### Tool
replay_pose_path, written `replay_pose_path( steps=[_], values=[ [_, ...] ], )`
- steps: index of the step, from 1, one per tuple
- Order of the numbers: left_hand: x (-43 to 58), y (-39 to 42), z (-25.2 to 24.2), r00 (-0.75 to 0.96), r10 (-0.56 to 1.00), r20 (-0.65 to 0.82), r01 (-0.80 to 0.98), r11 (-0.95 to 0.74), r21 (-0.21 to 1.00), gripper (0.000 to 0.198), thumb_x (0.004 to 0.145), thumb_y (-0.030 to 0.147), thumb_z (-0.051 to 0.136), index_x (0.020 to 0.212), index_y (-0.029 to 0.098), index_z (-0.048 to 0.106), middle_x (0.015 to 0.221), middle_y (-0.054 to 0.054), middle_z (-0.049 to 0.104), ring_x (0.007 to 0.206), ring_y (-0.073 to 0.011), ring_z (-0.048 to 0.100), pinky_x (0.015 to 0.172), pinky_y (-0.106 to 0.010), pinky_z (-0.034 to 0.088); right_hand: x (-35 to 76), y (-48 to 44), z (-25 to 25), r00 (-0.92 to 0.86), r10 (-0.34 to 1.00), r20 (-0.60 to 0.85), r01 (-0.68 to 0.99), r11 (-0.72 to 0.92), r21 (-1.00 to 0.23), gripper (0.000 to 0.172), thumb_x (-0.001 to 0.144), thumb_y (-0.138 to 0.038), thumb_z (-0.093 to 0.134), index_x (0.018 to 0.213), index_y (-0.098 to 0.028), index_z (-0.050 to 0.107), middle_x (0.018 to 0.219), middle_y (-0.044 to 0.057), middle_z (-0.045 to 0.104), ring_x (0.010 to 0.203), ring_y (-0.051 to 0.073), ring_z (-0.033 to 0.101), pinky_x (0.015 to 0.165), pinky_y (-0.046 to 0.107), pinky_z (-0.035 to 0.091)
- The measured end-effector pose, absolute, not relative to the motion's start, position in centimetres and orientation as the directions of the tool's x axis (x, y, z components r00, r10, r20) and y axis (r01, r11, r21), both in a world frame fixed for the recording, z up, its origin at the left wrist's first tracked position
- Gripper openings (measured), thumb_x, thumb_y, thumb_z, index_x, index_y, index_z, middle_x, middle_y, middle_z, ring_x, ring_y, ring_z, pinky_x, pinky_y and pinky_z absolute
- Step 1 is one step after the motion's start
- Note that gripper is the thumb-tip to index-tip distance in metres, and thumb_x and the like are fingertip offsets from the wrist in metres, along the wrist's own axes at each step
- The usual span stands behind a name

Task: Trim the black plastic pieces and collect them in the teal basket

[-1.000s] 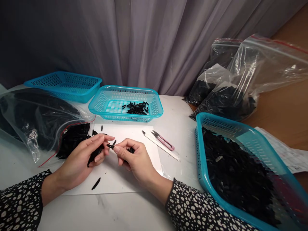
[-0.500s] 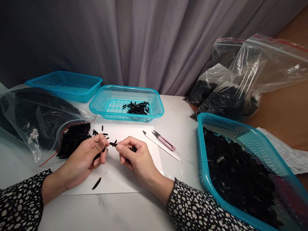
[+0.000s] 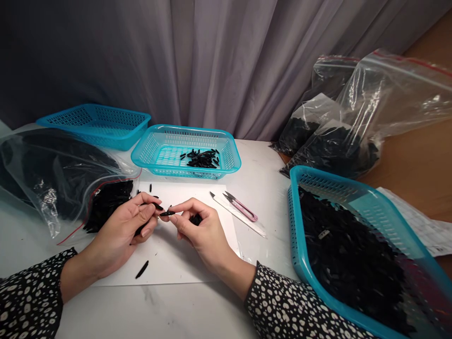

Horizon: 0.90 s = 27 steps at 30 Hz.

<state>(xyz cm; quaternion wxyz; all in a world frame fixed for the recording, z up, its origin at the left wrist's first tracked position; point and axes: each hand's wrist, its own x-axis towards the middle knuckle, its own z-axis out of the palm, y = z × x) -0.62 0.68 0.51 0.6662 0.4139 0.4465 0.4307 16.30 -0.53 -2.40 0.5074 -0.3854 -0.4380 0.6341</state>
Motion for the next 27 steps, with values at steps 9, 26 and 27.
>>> replay_pose_path(
  steps=[9,26,27],
  values=[
    [-0.98,0.71,-0.15,0.183,0.968,-0.173,-0.065,0.188,0.98,0.03,0.071,0.039,0.084,0.075,0.016,0.065,0.066,0.004,0.057,0.046,-0.0028,0.029,0.043,-0.021,0.017,16.66,-0.46,-1.65,-0.279,0.956,-0.09,-0.556,-0.237,-0.797,0.017,0.086,-0.034,0.056,0.076,-0.022,0.048,0.057,-0.003,0.062,0.037,0.005,0.029,0.037,0.019,0.012],
    [-0.86,0.69,0.71,0.25,0.935,-0.253,-0.14,0.293,0.946,0.01,0.08,0.018,0.067,0.09,0.017,0.066,0.078,0.001,0.06,0.054,-0.0051,0.035,0.044,-0.019,0.019,16.49,-0.37,-2.43,-0.114,0.99,-0.088,-0.304,-0.119,-0.945,0.021,0.078,-0.036,0.079,0.085,-0.017,0.074,0.053,-0.005,0.054,0.043,0.006,0.033,0.04,0.021,0.02],
    [-0.79,0.69,0.77,0.249,0.933,-0.261,-0.147,0.303,0.942,0.01,0.08,0.017,0.066,0.09,0.016,0.066,0.079,0.0,0.06,0.055,-0.0052,0.037,0.044,-0.018,0.02,16.49,-0.37,-2.47,-0.103,0.991,-0.085,-0.301,-0.113,-0.947,0.02,0.078,-0.036,0.079,0.084,-0.018,0.074,0.053,-0.005,0.054,0.044,0.006,0.034,0.04,0.021,0.021]
  ],
)
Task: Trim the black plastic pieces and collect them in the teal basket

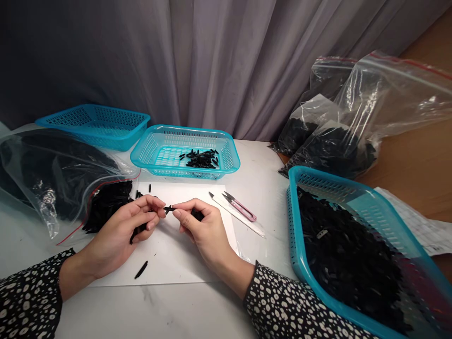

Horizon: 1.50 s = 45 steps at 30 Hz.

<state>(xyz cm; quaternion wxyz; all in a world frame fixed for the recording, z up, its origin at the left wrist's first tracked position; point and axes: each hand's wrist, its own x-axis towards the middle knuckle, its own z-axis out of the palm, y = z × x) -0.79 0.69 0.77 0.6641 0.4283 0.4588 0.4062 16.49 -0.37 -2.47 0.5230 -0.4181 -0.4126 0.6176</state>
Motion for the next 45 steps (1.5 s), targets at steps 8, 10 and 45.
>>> replay_pose_path(
  steps=[8,10,45],
  values=[
    [-0.5,0.6,0.9,0.188,0.933,-0.306,-0.132,0.333,0.934,0.032,0.078,0.033,0.077,0.101,0.018,0.06,0.076,0.003,0.059,0.047,-0.0022,0.035,0.041,-0.017,0.014,16.6,-0.4,-2.5,-0.085,0.996,-0.03,-0.251,-0.051,-0.967,0.014,0.081,-0.033,0.077,0.09,-0.022,0.077,0.061,-0.004,0.055,0.05,0.008,0.04,0.042,0.022,0.023],
    [-0.5,0.7,0.9,0.205,0.935,-0.29,-0.116,0.317,0.941,0.032,0.079,0.036,0.077,0.098,0.017,0.06,0.07,0.004,0.059,0.043,-0.0009,0.03,0.041,-0.018,0.013,16.6,-0.4,-2.5,-0.09,0.996,-0.025,-0.247,-0.047,-0.968,0.013,0.081,-0.032,0.077,0.091,-0.023,0.077,0.06,-0.005,0.053,0.05,0.008,0.039,0.042,0.022,0.023],
    [-0.8,0.4,0.9,0.244,0.941,-0.234,-0.025,0.248,0.969,0.028,0.093,0.048,0.055,0.094,0.021,0.06,0.044,0.01,0.041,0.04,-0.0086,0.02,0.039,-0.021,0.011,16.3,-0.4,-1.5,-0.207,0.957,-0.204,-0.4,-0.273,-0.875,0.037,0.074,-0.044,0.08,0.067,-0.019,0.055,0.049,-0.006,0.054,0.037,0.003,0.025,0.037,0.02,0.011]
  ],
)
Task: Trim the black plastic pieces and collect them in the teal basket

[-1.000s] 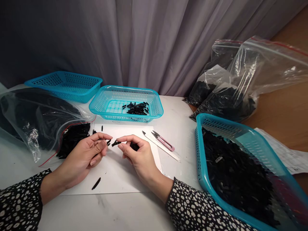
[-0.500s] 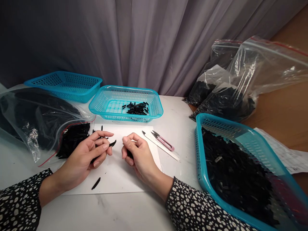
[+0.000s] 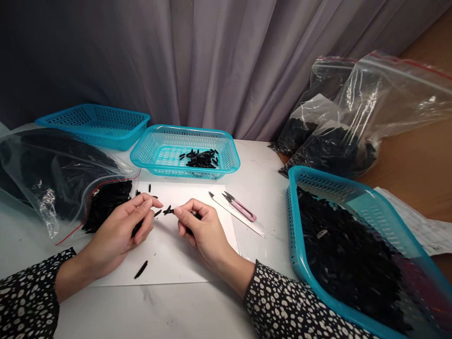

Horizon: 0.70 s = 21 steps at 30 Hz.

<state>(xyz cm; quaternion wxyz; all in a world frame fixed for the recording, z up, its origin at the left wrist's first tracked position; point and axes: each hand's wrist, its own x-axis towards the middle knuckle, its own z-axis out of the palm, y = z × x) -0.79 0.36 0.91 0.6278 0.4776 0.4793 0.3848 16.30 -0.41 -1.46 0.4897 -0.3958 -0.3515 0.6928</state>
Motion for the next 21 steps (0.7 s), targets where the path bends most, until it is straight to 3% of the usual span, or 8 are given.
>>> replay_pose_path(
  steps=[9,13,16,19,21],
  values=[
    [-0.6,0.4,1.2,0.285,0.905,-0.315,0.012,0.325,0.946,0.012,0.084,0.029,0.058,0.093,0.021,0.06,0.065,0.005,0.052,0.052,-0.0083,0.036,0.051,-0.021,0.025,16.3,-0.3,-1.6,-0.21,0.955,-0.211,-0.414,-0.282,-0.866,0.037,0.073,-0.044,0.081,0.067,-0.018,0.055,0.049,-0.006,0.055,0.038,0.003,0.025,0.038,0.02,0.012],
    [-0.7,0.6,0.9,0.276,0.91,-0.31,-0.062,0.338,0.939,0.019,0.081,0.021,0.059,0.1,0.02,0.061,0.073,0.004,0.055,0.058,-0.0082,0.042,0.053,-0.02,0.029,16.6,-0.4,-1.6,-0.239,0.956,-0.173,-0.312,-0.244,-0.918,0.032,0.079,-0.043,0.077,0.068,-0.019,0.058,0.047,-0.008,0.049,0.039,0.005,0.026,0.039,0.021,0.017],
    [-0.6,0.7,0.5,0.243,0.937,-0.25,-0.106,0.282,0.954,0.026,0.082,0.021,0.063,0.107,0.021,0.061,0.084,0.002,0.057,0.057,-0.0065,0.041,0.049,-0.019,0.027,16.9,-0.7,-1.2,-0.461,0.883,-0.083,-0.051,-0.12,-0.991,0.025,0.084,-0.038,0.073,0.07,-0.018,0.067,0.052,-0.005,0.055,0.045,0.009,0.041,0.046,0.022,0.031],
    [-0.6,0.8,0.2,0.189,0.962,-0.195,-0.105,0.217,0.971,0.022,0.084,0.023,0.065,0.106,0.02,0.062,0.089,0.0,0.06,0.058,-0.0056,0.045,0.05,-0.018,0.031,17.2,-1.1,-1.1,-0.726,0.687,-0.024,0.136,0.109,-0.985,0.016,0.09,-0.031,0.067,0.084,-0.019,0.076,0.076,0.003,0.074,0.064,0.014,0.062,0.062,0.026,0.046],
    [-0.7,0.9,0.1,0.127,0.98,-0.155,-0.119,0.17,0.978,0.017,0.084,0.024,0.068,0.099,0.019,0.062,0.082,0.001,0.06,0.058,-0.0058,0.048,0.053,-0.017,0.036,17.2,-1.1,-1.3,-0.743,0.669,0.009,0.196,0.231,-0.953,0.019,0.094,-0.031,0.063,0.091,-0.019,0.077,0.085,0.005,0.078,0.071,0.017,0.068,0.067,0.028,0.05]
  ],
)
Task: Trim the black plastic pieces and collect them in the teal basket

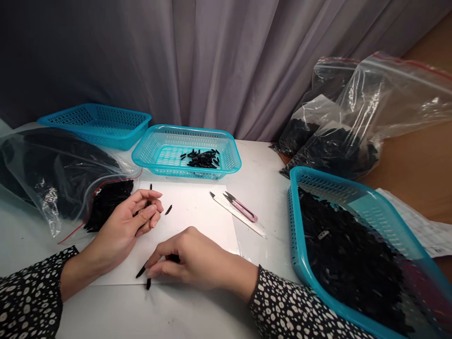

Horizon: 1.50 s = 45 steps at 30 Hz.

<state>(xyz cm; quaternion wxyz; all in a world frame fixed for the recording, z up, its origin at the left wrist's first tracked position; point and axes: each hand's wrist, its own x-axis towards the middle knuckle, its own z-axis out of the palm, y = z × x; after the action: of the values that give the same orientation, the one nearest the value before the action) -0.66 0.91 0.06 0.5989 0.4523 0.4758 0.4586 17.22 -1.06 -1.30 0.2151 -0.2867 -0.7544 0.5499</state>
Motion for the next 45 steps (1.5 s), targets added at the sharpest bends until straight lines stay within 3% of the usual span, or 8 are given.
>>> replay_pose_path(
  steps=[5,8,13,18,25,33,39,45],
  values=[
    [-0.8,1.3,0.0,-0.035,0.998,-0.059,-0.137,0.054,0.989,0.02,0.087,0.036,0.066,0.09,0.017,0.064,0.065,0.006,0.051,0.042,-0.0016,0.034,0.043,-0.017,0.022,16.9,0.5,-2.4,-0.379,0.9,0.215,0.539,0.403,-0.739,0.02,0.095,-0.022,0.061,0.108,-0.022,0.076,0.096,0.007,0.08,0.079,0.022,0.075,0.073,0.031,0.053],
    [-0.7,1.4,0.1,-0.017,0.997,-0.077,-0.127,0.075,0.989,0.032,0.088,0.047,0.064,0.089,0.016,0.065,0.058,0.008,0.043,0.04,-0.0016,0.027,0.041,-0.017,0.017,16.4,1.4,-2.6,-0.374,0.907,0.193,0.727,0.416,-0.546,0.033,0.095,-0.016,0.057,0.125,-0.024,0.069,0.102,0.008,0.08,0.084,0.024,0.076,0.072,0.032,0.052],
    [-0.6,1.2,-0.1,0.065,0.986,-0.154,-0.113,0.16,0.981,0.044,0.082,0.06,0.064,0.077,0.017,0.058,0.052,0.01,0.037,0.04,-0.0027,0.023,0.039,-0.018,0.013,16.1,1.9,-2.6,-0.319,0.936,0.148,0.796,0.35,-0.494,0.019,0.093,-0.017,0.06,0.105,-0.022,0.075,0.082,0.006,0.079,0.067,0.02,0.071,0.062,0.027,0.045],
    [-0.7,0.9,-0.3,0.155,0.978,-0.136,-0.011,0.14,0.99,0.044,0.082,0.058,0.066,0.072,0.017,0.052,0.058,0.006,0.051,0.042,-0.0028,0.03,0.04,-0.017,0.018,16.8,1.5,-2.5,-0.201,0.943,0.264,0.549,0.332,-0.767,0.009,0.088,-0.016,0.064,0.088,-0.019,0.073,0.056,-0.004,0.061,0.049,0.011,0.051,0.051,0.021,0.038],
    [-0.7,0.2,-0.1,0.339,0.933,-0.12,0.09,0.095,0.991,0.044,0.087,0.058,0.061,0.073,0.017,0.053,0.059,0.006,0.05,0.046,-0.0042,0.03,0.042,-0.018,0.02,17.0,0.2,-2.1,-0.206,0.884,0.419,0.357,0.467,-0.809,0.009,0.085,-0.017,0.063,0.086,-0.018,0.071,0.055,-0.007,0.049,0.047,0.009,0.04,0.048,0.021,0.034],
    [-0.8,0.0,0.2,0.406,0.906,-0.119,-0.06,0.157,0.986,0.042,0.092,0.055,0.058,0.072,0.019,0.047,0.057,0.007,0.05,0.043,-0.0035,0.023,0.041,-0.018,0.013,16.8,-0.1,-1.4,-0.177,0.976,0.125,-0.024,0.123,-0.992,0.014,0.084,-0.031,0.07,0.081,-0.018,0.073,0.057,-0.005,0.052,0.052,0.01,0.039,0.051,0.024,0.032],
    [-1.0,0.0,-0.2,0.46,0.883,-0.098,-0.154,0.188,0.97,0.039,0.095,0.051,0.055,0.074,0.02,0.046,0.056,0.007,0.05,0.044,-0.0042,0.021,0.04,-0.017,0.013,16.6,-0.3,-1.7,-0.268,0.96,-0.086,-0.264,-0.159,-0.951,0.022,0.08,-0.04,0.078,0.081,-0.018,0.073,0.049,-0.009,0.039,0.046,0.007,0.026,0.045,0.024,0.019],
    [-1.1,-0.3,0.0,0.47,0.876,-0.107,-0.156,0.201,0.967,0.039,0.096,0.051,0.054,0.074,0.02,0.044,0.056,0.007,0.051,0.042,-0.0034,0.02,0.039,-0.017,0.013,16.5,-0.5,-1.6,-0.29,0.947,-0.136,-0.321,-0.23,-0.919,0.025,0.077,-0.042,0.08,0.08,-0.018,0.073,0.046,-0.009,0.039,0.045,0.007,0.025,0.044,0.024,0.015]
  ],
)
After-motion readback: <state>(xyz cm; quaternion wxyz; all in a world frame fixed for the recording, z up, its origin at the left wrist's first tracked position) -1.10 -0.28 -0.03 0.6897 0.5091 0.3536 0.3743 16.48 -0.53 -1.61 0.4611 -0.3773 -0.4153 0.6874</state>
